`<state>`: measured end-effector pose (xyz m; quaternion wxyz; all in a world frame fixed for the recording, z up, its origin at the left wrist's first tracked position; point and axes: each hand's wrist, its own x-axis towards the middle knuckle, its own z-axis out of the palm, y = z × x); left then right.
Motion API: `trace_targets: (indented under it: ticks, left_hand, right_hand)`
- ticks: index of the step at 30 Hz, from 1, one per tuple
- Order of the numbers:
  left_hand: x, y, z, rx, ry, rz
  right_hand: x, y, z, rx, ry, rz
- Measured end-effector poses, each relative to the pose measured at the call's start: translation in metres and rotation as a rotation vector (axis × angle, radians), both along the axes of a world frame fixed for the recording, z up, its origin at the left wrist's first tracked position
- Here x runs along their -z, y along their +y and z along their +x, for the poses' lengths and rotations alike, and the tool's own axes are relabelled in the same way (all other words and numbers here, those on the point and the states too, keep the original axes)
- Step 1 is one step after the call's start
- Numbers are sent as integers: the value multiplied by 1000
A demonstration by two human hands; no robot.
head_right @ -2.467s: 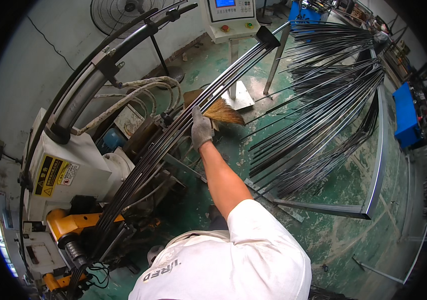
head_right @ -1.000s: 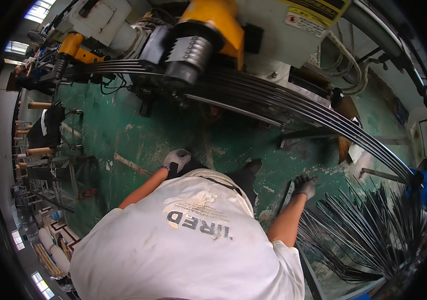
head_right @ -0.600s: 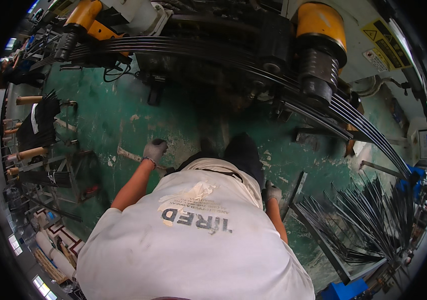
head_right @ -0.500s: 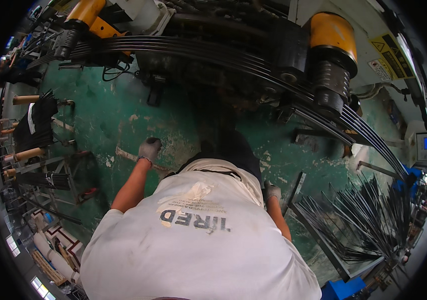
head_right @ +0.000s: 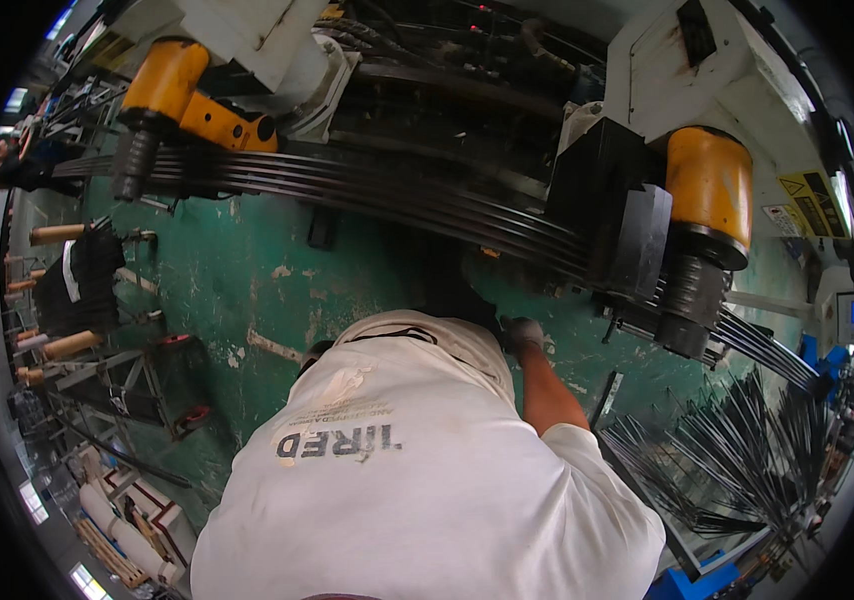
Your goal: The person picks up metal tubes from a floor stack, aligns them inside a large bending machine, triggers the bend, removes the shaped tubes, and places them onto a separate frame.
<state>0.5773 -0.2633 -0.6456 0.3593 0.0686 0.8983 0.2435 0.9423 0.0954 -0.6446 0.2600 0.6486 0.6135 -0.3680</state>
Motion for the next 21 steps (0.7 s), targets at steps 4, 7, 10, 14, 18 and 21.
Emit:
trace_targets:
  ticks: [4, 7, 10, 14, 18, 21]
  left_hand:
    - [-12, 31, -62, 287, 46, 114]
    - [-42, 87, -122, 363, 134, 240]
    - [-77, 122, -139, 71, -143, 372]
    - [-66, 133, -172, 774, 249, 203]
    - [-52, 128, -202, 1299, 475, 395]
    - [-73, 127, -221, 1216, 159, 291]
  right_hand:
    - [14, 14, -29, -564, 20, 125]
    - [21, 13, -41, -642, 37, 11]
    - [11, 16, -45, -310, 135, -70]
    - [-17, -18, -60, 503, 310, 41]
    - [-29, -81, -82, 1172, 331, 80]
    - [42, -172, -64, 1041, 223, 136]
